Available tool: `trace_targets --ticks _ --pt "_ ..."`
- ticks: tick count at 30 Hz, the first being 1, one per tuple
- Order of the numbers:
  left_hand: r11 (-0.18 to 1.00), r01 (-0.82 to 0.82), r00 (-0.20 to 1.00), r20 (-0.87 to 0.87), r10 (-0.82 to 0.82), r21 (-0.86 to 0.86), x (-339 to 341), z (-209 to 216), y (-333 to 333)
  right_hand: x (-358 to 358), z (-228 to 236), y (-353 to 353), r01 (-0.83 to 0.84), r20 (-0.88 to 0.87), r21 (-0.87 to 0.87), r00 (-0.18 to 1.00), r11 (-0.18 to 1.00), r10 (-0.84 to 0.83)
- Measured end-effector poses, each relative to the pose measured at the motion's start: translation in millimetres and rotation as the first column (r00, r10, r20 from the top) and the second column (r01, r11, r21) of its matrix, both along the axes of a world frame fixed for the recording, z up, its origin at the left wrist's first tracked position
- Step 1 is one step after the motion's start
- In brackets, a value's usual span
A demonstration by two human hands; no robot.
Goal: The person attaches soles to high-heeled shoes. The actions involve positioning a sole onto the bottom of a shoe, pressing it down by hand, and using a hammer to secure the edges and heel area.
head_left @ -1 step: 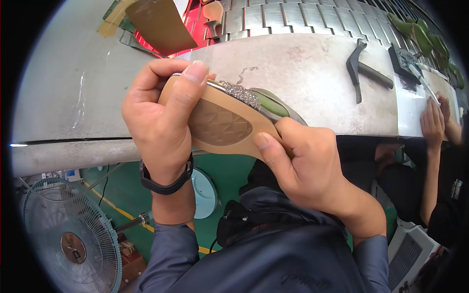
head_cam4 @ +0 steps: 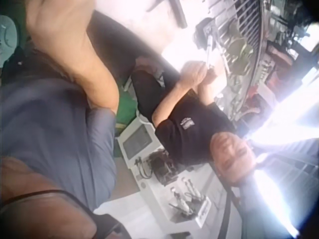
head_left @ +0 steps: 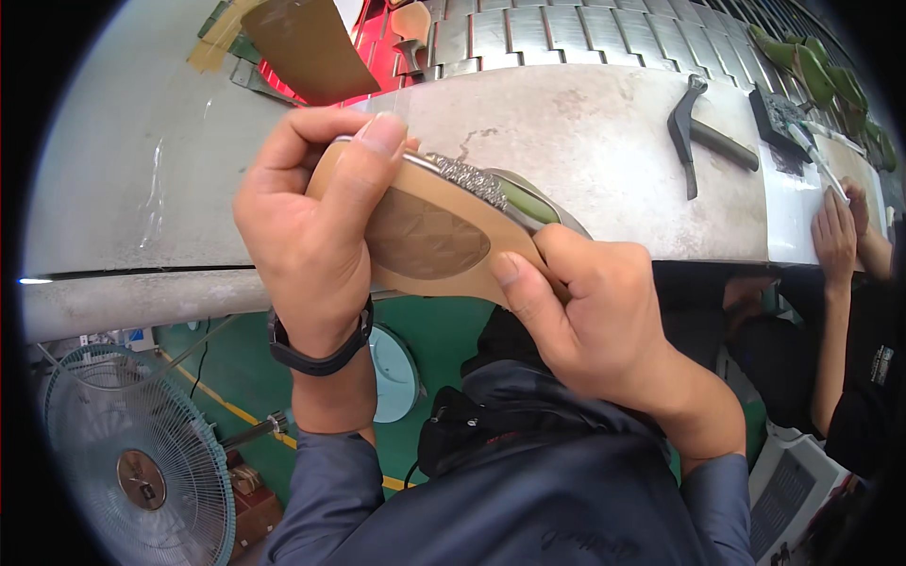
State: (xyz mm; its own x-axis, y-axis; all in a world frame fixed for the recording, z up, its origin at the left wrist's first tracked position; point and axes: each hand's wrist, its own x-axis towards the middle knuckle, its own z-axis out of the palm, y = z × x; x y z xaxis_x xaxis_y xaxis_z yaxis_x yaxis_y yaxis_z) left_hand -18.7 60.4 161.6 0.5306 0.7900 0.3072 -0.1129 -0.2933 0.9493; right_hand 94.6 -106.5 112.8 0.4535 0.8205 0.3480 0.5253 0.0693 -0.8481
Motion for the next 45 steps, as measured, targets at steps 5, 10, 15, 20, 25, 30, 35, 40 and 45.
trace_targets --ticks 5,10,15,20,25,30,35,40,45 --pt "0.971 0.120 0.972 -0.223 -0.072 0.207 21.6 17.4 -4.2 36.9 23.6 -11.2 0.110 0.218 -0.206 0.974 0.972 -0.064" --pt "0.875 0.433 0.862 0.183 -0.472 0.218 68.4 21.3 -26.0 67.2 66.0 -2.2 -0.068 0.115 0.102 0.992 0.992 0.056" --pt "0.792 0.568 0.802 0.367 -0.472 -0.223 93.5 -58.8 12.3 131.2 36.9 -33.6 0.153 -0.279 0.073 0.952 0.986 -0.127" --pt "0.762 0.454 0.887 0.313 -0.339 -0.461 58.3 -151.7 -21.5 103.7 -48.2 -97.6 0.425 -0.892 0.027 0.418 0.905 -0.169" --pt "0.904 0.329 0.941 0.174 -0.289 -0.272 100.4 -127.0 25.1 47.3 -59.5 -114.0 0.175 -0.861 -0.007 0.500 0.985 -0.095" --pt "0.775 0.586 0.808 -0.096 -0.581 0.236 124.2 -90.7 21.7 60.2 -57.3 -89.1 0.216 -0.131 -0.122 0.964 0.969 -0.231" --pt "0.833 0.542 0.826 0.116 -0.552 0.110 126.8 -103.1 2.2 86.8 1.8 -27.7 0.146 0.051 -0.034 0.988 0.989 -0.144" --pt "0.832 0.548 0.827 0.091 -0.554 0.088 115.3 -113.0 4.3 85.1 18.0 -10.0 -0.019 0.501 0.049 0.865 0.999 -0.009" --pt "0.808 0.582 0.808 0.050 -0.588 0.096 112.2 -114.2 9.1 84.9 -4.6 -9.1 -0.056 0.634 0.273 0.762 0.960 -0.135"
